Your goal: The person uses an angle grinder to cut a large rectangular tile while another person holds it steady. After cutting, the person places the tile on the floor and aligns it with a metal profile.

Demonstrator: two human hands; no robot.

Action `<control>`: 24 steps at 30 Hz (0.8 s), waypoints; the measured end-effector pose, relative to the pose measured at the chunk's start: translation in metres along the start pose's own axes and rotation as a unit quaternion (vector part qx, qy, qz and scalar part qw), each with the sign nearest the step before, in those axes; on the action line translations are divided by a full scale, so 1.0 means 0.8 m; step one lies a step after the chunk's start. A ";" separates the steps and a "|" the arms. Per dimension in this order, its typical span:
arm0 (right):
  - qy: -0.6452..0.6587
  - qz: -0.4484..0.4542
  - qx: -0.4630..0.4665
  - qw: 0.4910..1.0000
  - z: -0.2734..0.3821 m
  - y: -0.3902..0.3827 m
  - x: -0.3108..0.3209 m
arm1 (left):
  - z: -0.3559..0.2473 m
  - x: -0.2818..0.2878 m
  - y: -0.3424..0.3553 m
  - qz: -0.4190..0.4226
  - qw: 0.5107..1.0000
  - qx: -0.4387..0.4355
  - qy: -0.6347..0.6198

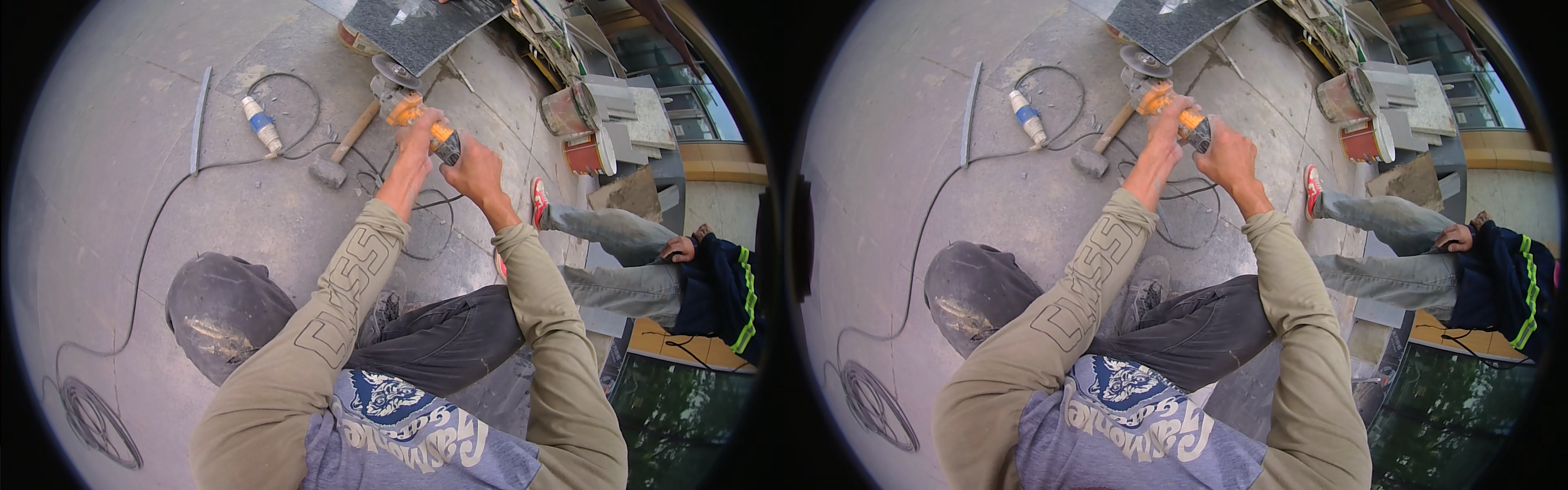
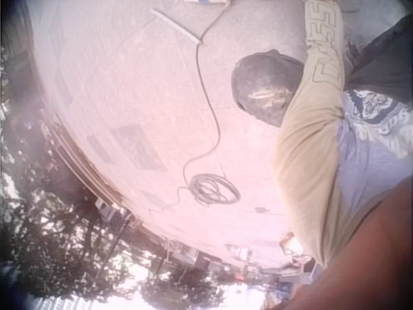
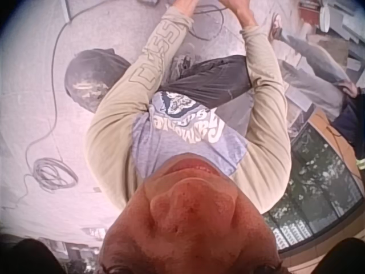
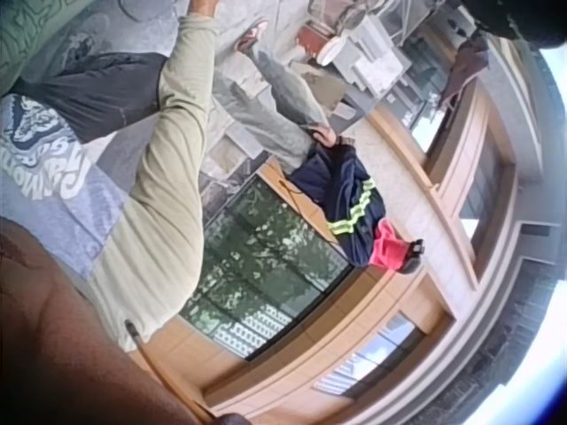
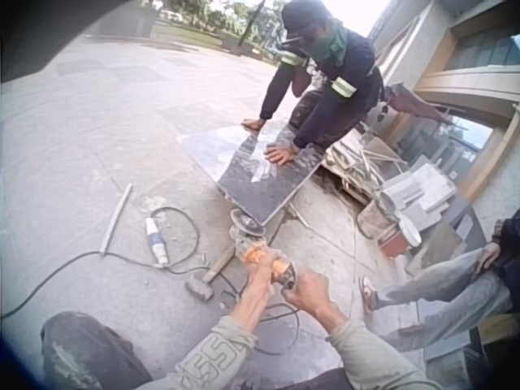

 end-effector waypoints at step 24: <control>0.009 0.009 -0.007 1.000 0.008 0.003 0.000 | -0.006 0.003 0.005 0.017 1.000 0.006 0.010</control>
Point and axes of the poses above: each hand's wrist, its own y-axis towards the middle knuckle, its own x-axis out of the back of the hand, z = x × y, the point moved 7 cm from there along y, towards the middle knuckle, and after that the axes turned 6 degrees about y, right-handed, at the moved point
